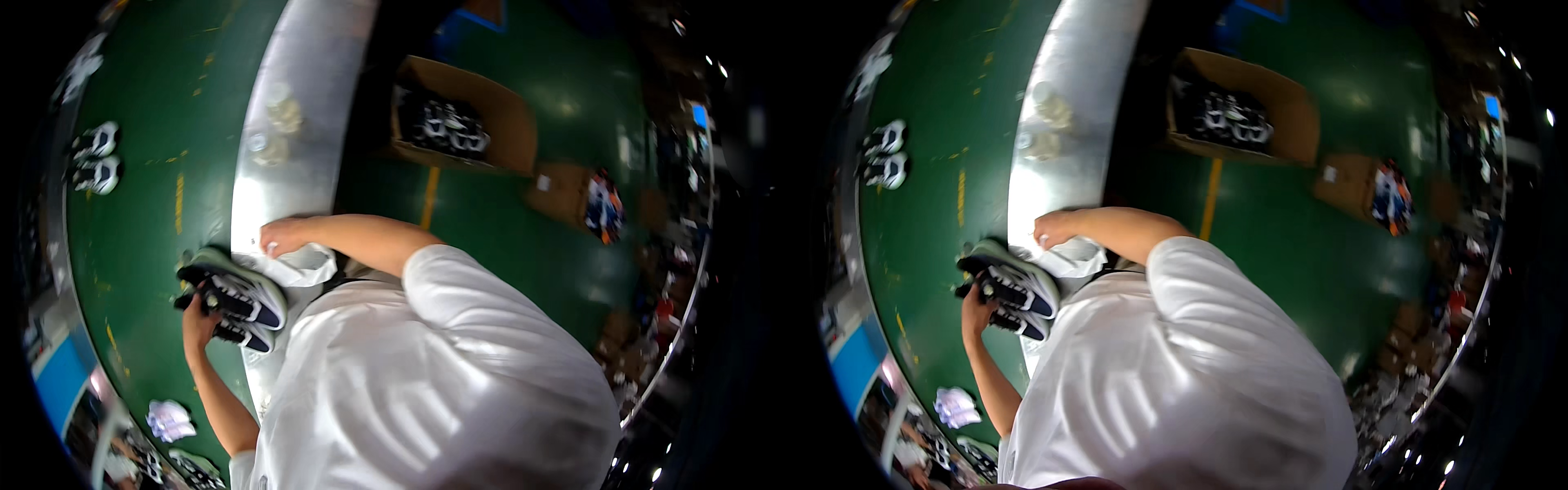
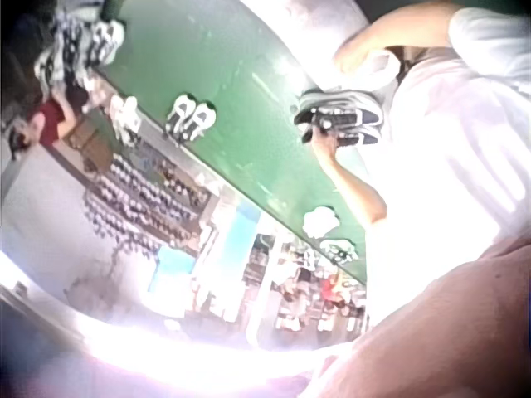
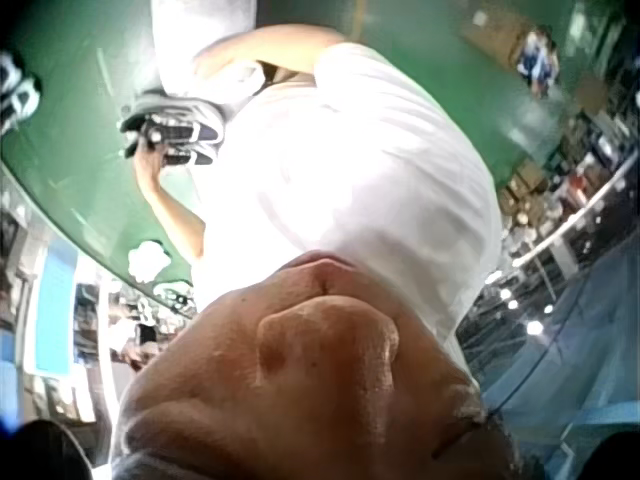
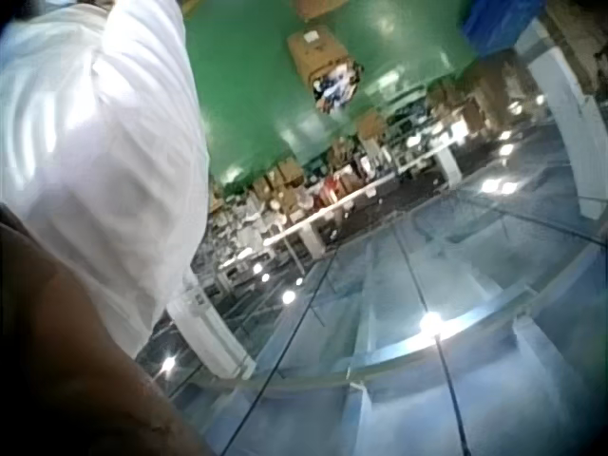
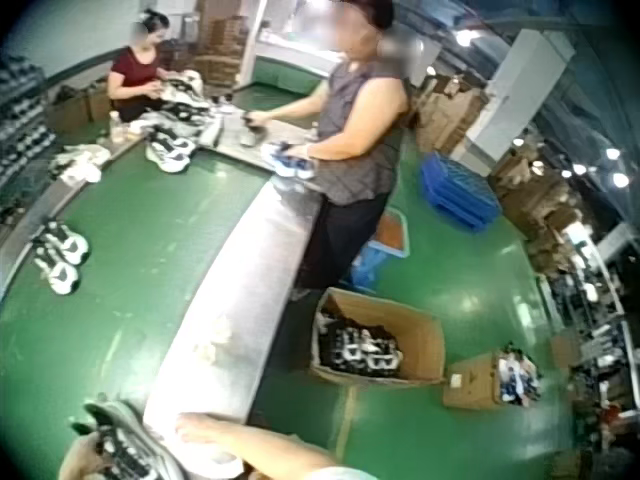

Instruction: The person cleans various shoes by hand using a small cloth and a liquid from a bottle, picking them up from a conveyor belt and placing them back down.

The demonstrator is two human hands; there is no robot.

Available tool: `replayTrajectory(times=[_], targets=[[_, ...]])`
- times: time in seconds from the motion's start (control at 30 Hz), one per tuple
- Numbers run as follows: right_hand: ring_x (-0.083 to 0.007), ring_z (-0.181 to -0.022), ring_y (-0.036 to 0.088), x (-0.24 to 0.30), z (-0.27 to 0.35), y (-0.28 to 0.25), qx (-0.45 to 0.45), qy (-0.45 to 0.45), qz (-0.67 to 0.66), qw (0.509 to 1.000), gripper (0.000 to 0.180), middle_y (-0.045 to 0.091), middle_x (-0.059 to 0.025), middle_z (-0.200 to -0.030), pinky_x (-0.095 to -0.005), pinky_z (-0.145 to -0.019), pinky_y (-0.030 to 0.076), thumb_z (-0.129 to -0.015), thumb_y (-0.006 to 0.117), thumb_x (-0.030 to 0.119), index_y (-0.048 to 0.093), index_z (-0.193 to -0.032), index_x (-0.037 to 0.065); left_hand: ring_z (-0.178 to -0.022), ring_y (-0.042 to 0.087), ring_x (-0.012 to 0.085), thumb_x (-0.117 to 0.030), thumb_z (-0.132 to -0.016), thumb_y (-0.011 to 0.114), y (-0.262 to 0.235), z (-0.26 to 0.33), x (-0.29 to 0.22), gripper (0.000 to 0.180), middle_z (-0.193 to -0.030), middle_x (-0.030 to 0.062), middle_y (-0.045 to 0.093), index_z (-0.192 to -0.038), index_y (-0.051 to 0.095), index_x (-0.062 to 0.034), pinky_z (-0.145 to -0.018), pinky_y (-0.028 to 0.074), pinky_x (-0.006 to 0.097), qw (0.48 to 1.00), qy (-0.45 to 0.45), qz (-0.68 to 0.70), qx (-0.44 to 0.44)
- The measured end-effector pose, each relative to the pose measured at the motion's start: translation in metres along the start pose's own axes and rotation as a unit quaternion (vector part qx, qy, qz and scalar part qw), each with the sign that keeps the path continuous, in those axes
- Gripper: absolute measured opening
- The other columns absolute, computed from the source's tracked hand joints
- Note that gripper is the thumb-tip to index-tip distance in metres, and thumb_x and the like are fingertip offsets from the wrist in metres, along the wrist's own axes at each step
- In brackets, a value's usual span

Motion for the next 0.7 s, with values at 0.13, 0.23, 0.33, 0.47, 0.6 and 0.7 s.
replayTrajectory(times=[0.13,0.23,0.33,0.47,0.6,0.7], targets=[[-0.0336,-0.102,0.059,-0.001,0.013,-0.004,0.011,-0.025,0.000,1.000,0.018,0.062,-0.0131,-0.104,-0.0453,-0.089,0.048,-0.087,0.071,0.021,0.068,-0.100,0.009,-0.105,0.067,0.0366,-0.015,-0.062,0.080,0.009,-0.020,-0.004,0.067,-0.113,0.0191,0.071,-0.126,0.063,-0.0067,-0.090,0.053,0.045,0.984,-0.063,-0.145,0.083],[-0.0318,-0.102,0.059,0.008,0.022,-0.013,0.011,0.007,-0.008,1.000,0.016,0.060,-0.0112,-0.105,-0.0421,-0.092,0.048,-0.089,0.071,0.019,0.066,-0.100,0.008,-0.099,0.068,0.0389,-0.021,-0.063,0.080,0.014,-0.025,0.018,0.054,-0.103,0.0208,0.072,-0.113,0.067,-0.0047,-0.085,0.055,0.046,0.984,-0.048,-0.144,0.096],[-0.0302,-0.106,0.060,0.020,0.039,-0.027,0.008,0.044,-0.010,0.999,0.017,0.061,-0.0105,-0.108,-0.0386,-0.093,0.048,-0.086,0.073,0.017,0.065,-0.098,0.007,-0.100,0.068,0.0396,-0.021,-0.062,0.080,0.001,-0.021,0.013,0.051,-0.102,0.0227,0.072,-0.109,0.069,-0.0050,-0.086,0.056,0.046,0.980,-0.065,-0.160,0.094],[-0.0306,-0.104,0.061,0.021,0.090,-0.002,0.002,0.041,-0.028,0.999,0.017,0.062,-0.0097,-0.106,-0.0378,-0.092,0.049,-0.084,0.074,0.013,0.065,-0.096,0.006,-0.103,0.068,0.0376,-0.017,-0.065,0.077,-0.027,-0.015,0.033,0.051,-0.104,0.0204,0.072,-0.114,0.069,-0.0102,-0.085,0.057,0.045,0.974,-0.105,-0.197,-0.035],[-0.0249,-0.104,0.060,-0.008,0.063,0.002,0.009,0.060,-0.032,0.998,0.017,0.060,-0.0079,-0.105,-0.0345,-0.094,0.048,-0.081,0.076,0.006,0.065,-0.094,0.004,-0.111,0.067,0.0349,-0.022,-0.076,0.075,-0.148,-0.038,0.049,0.059,-0.115,0.0134,0.071,-0.133,0.061,-0.0221,-0.091,0.054,0.055,0.933,-0.188,-0.247,-0.183],[-0.0261,-0.107,0.059,-0.009,0.070,0.003,0.025,0.046,0.008,0.999,0.012,0.059,-0.0078,-0.107,-0.0351,-0.097,0.047,-0.086,0.074,0.013,0.067,-0.095,0.008,-0.119,0.063,0.0332,-0.021,-0.078,0.076,-0.203,-0.034,0.054,0.063,-0.124,0.0108,0.067,-0.137,0.056,-0.0208,-0.096,0.045,0.066,0.914,-0.227,-0.217,-0.259]])
Point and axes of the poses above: each hand's wrist, its own z-axis away from the middle knuckle, its own y-axis out of the palm, x = y × z, the point moved 10 cm from there along -z, towards the middle knuckle
